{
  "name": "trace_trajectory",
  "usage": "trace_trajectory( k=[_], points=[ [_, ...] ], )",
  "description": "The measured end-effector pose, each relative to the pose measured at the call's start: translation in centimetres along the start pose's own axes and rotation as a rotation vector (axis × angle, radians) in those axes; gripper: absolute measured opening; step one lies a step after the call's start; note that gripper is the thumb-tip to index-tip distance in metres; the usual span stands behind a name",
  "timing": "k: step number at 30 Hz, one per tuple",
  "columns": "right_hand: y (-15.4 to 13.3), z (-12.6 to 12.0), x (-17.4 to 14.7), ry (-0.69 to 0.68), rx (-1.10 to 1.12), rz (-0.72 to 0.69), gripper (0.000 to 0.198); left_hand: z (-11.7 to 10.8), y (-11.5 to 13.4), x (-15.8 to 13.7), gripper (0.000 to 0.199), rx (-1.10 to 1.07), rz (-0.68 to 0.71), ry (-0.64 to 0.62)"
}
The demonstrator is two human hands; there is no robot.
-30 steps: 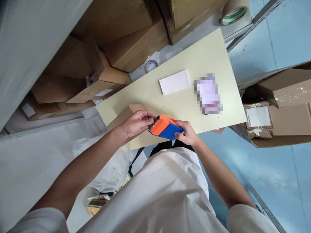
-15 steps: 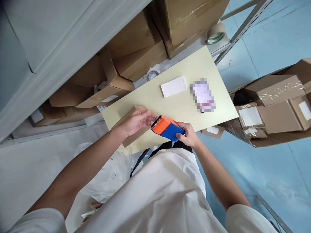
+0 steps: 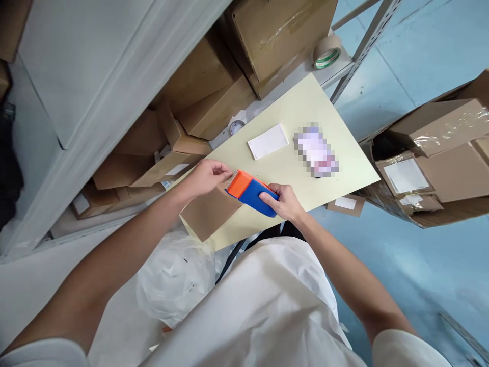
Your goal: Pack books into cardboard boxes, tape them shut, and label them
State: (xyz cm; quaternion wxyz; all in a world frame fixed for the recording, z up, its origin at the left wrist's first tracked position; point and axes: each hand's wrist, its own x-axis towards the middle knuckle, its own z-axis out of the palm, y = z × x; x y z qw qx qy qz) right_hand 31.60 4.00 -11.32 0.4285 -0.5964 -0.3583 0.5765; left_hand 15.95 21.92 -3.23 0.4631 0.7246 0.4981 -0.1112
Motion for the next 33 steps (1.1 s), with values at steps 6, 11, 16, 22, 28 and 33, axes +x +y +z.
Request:
trace_trajectory(
  k=[6,11,16,22,28,33],
  points=[
    [1.0,-0.4,3.1,-0.026,0.129,0.067,0.048,-1.7,0.0,3.7,0.025,-0.201,-0.290,-0.166],
    [3.0,0.6,3.8,-0.074,0.370,0.317,0.051,-1.2,-2.3,6.5,0.023,-0.092,-0.408,-0.240],
    [6.5,0.6,1.1,-0.059,0.559,0.606,0.050,-1.7,-4.4,8.6,0.024,0.104,-0.441,-0.211],
    [9.5,1.2,-1.8,-0.078,0.770,0.785,0.042,-0.7,-6.7,10.7,0.017,0.625,-0.407,-0.427],
    [9.6,3.5,-1.9,-0.071,0.815,0.840,0.039,1.7,-6.2,10.3,0.040,1.152,-0.184,-0.423],
    [10.2,4.9,-2.3,-0.030,0.787,0.847,0.039,2.5,-5.6,8.3,0.052,1.211,-0.122,-0.386]
  ],
)
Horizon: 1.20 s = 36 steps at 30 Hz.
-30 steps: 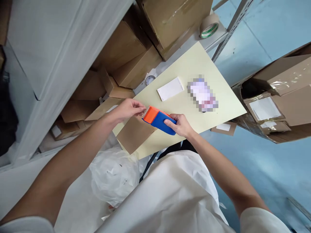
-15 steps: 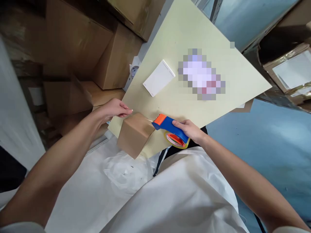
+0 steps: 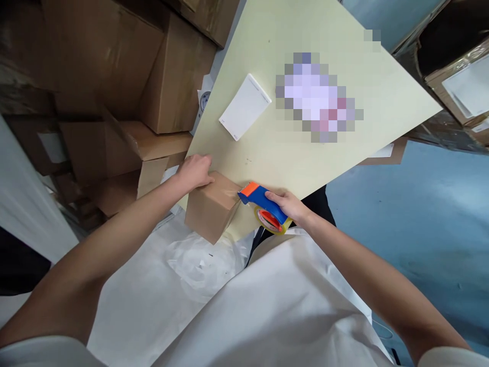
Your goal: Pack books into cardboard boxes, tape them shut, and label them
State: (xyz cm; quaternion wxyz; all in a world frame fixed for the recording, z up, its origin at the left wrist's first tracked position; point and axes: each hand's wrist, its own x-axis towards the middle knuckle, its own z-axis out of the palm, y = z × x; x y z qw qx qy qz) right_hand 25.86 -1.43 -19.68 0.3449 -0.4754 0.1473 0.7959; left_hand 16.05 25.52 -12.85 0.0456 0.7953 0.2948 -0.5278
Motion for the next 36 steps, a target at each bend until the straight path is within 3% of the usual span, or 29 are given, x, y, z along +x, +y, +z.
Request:
trace_trajectory(
  k=[5,10,12,14,16,18,20,24,28,32,36],
  points=[
    [0.9,0.3,0.1,0.019,-0.018,-0.009,0.038,1.6,-1.7,-0.8,0.059,-0.085,-0.060,0.037],
    [1.6,0.4,0.1,-0.038,-0.031,-0.061,0.037,3.0,-4.1,-0.4,0.065,-0.245,-0.156,-0.019],
    [1.8,0.5,0.0,-0.041,-0.050,-0.043,0.038,3.1,-4.3,-0.8,0.065,-0.288,-0.132,0.034],
    [1.8,0.5,-0.1,-0.028,-0.056,-0.019,0.037,3.1,-4.0,-2.0,0.066,-0.280,0.031,0.138],
    [1.8,0.4,-0.2,-0.026,-0.041,-0.006,0.035,3.4,-3.5,-3.4,0.075,-0.227,0.322,0.170],
    [1.9,0.2,-0.3,-0.041,-0.022,-0.008,0.034,4.0,-3.0,-4.5,0.084,-0.175,0.578,0.107],
    [1.7,0.0,-0.3,-0.061,-0.011,-0.015,0.033,4.8,-2.8,-5.1,0.087,-0.149,0.665,0.041],
    [-0.4,-0.1,-0.1,-0.152,0.008,-0.057,0.031,5.8,-3.4,-5.2,0.087,-0.168,0.524,0.035],
    [-6.2,0.8,1.3,-0.235,-0.086,-0.071,0.036,6.0,-5.1,-5.3,0.096,-0.243,0.339,0.098],
    [-11.7,2.0,2.8,-0.191,-0.198,-0.074,0.038,6.5,-6.5,-5.1,0.092,-0.366,0.194,0.142],
    [-11.7,2.4,2.2,-0.128,-0.231,-0.060,0.039,7.2,-6.8,-4.6,0.088,-0.480,0.097,0.181]
  ],
)
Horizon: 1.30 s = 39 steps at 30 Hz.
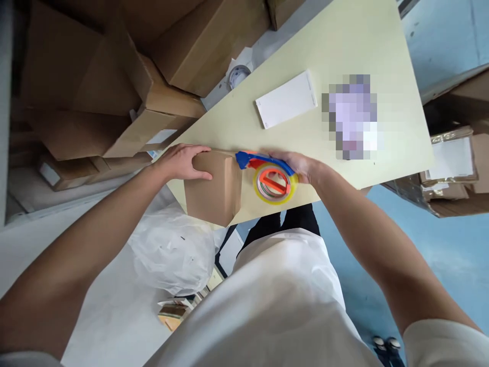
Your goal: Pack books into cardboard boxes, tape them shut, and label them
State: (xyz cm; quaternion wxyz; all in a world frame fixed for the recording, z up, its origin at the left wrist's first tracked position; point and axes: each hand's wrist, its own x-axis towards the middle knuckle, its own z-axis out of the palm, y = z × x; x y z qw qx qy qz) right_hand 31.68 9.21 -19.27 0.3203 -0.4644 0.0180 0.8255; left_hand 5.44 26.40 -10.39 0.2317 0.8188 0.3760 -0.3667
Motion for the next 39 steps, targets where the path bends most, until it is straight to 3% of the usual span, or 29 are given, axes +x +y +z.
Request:
trace_trajectory(
  k=[3,6,12,16,18,20,22,26,34,39],
  points=[
    [2.3,1.1,-0.6,-0.091,-0.008,0.061,0.035,0.5,-0.1,-0.2,0.086,-0.028,-0.018,0.032],
    [3.6,3.0,0.5,-0.101,-0.010,0.022,0.035,1.2,-0.5,-1.0,0.082,-0.065,-0.087,0.090],
    [1.2,5.4,3.9,0.176,-0.176,-0.361,0.040,2.7,-2.4,-2.3,0.075,-0.188,-0.213,0.197],
    [-0.7,5.4,3.0,0.016,-0.355,-0.392,0.053,3.3,-3.5,-2.5,0.069,-0.248,-0.304,0.251],
    [-1.3,5.3,2.7,-0.059,-0.403,-0.402,0.072,3.6,-3.3,-2.7,0.071,-0.260,-0.351,0.315],
    [-1.9,5.2,3.0,-0.077,-0.454,-0.424,0.085,3.8,-2.6,-2.9,0.077,-0.236,-0.322,0.424],
    [-2.5,5.3,3.7,-0.094,-0.491,-0.423,0.083,4.0,-1.6,-2.9,0.082,-0.180,-0.190,0.496],
    [-3.5,5.5,4.8,-0.166,-0.523,-0.340,0.078,4.1,0.0,-2.1,0.071,-0.115,0.083,0.458],
    [-3.9,5.4,3.1,-0.216,-0.565,-0.318,0.072,4.6,0.2,-1.4,0.059,-0.081,0.011,0.458],
    [-0.3,1.7,0.0,-0.204,-0.613,-0.325,0.077,4.7,0.4,-1.5,0.056,-0.028,-0.003,0.466]
  ],
)
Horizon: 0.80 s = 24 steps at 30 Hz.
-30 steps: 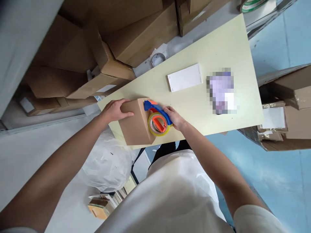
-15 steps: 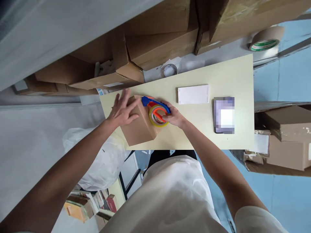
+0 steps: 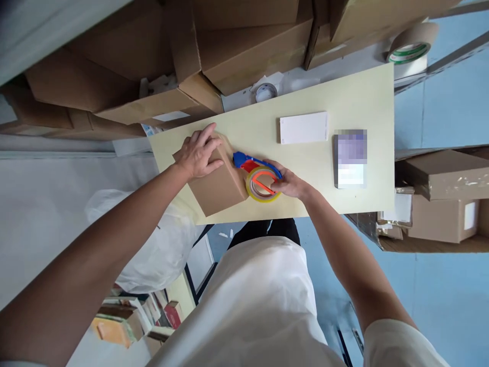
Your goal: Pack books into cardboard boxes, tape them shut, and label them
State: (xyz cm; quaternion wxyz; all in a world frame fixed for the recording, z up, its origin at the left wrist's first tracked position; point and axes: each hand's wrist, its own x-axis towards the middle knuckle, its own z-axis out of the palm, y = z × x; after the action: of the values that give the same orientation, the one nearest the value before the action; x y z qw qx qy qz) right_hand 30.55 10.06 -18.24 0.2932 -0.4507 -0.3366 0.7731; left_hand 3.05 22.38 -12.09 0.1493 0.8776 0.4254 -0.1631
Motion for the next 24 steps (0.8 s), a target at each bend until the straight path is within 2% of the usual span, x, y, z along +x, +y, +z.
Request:
trace_trajectory(
  k=[3,6,8,10,12,15,17,18,19,21,23,24],
  points=[
    [4.3,0.9,-4.9,0.045,-0.032,0.000,0.078,0.0,0.2,-0.1,0.054,0.007,-0.003,0.005],
    [8.3,3.5,-9.2,0.126,-0.025,-0.014,0.076,-0.2,0.4,-0.3,0.054,-0.020,-0.011,0.007],
    [10.1,5.9,-10.6,0.213,-0.006,-0.048,0.074,-0.3,0.4,-0.4,0.056,-0.047,-0.026,0.005],
    [10.7,7.9,-10.7,0.305,0.024,-0.068,0.073,-0.1,0.3,-0.6,0.059,-0.084,-0.070,0.014],
    [9.9,8.6,-9.3,0.396,0.060,-0.079,0.073,0.5,0.3,-1.0,0.060,-0.138,-0.164,0.056],
    [6.4,6.9,-5.7,0.506,0.055,-0.137,0.073,1.8,0.5,-2.0,0.062,-0.235,-0.439,0.176],
    [3.3,4.4,-3.2,0.470,0.015,-0.158,0.074,2.5,1.1,-2.9,0.068,-0.267,-0.629,0.230],
    [1.8,3.2,-2.2,0.405,0.011,-0.137,0.075,2.7,1.4,-3.4,0.073,-0.261,-0.661,0.234],
    [0.5,2.0,-1.4,0.347,0.012,-0.110,0.075,2.8,1.8,-3.9,0.080,-0.242,-0.631,0.223],
    [-1.1,0.4,-0.5,0.258,0.014,-0.059,0.077,2.7,2.5,-4.6,0.091,-0.187,-0.426,0.179],
    [-1.6,-0.2,-0.4,0.230,0.012,-0.034,0.077,2.4,3.0,-5.1,0.093,-0.148,-0.206,0.141],
    [-1.6,-0.2,-0.5,0.232,0.010,-0.032,0.077,2.3,3.1,-5.1,0.091,-0.140,-0.146,0.135]
  ],
)
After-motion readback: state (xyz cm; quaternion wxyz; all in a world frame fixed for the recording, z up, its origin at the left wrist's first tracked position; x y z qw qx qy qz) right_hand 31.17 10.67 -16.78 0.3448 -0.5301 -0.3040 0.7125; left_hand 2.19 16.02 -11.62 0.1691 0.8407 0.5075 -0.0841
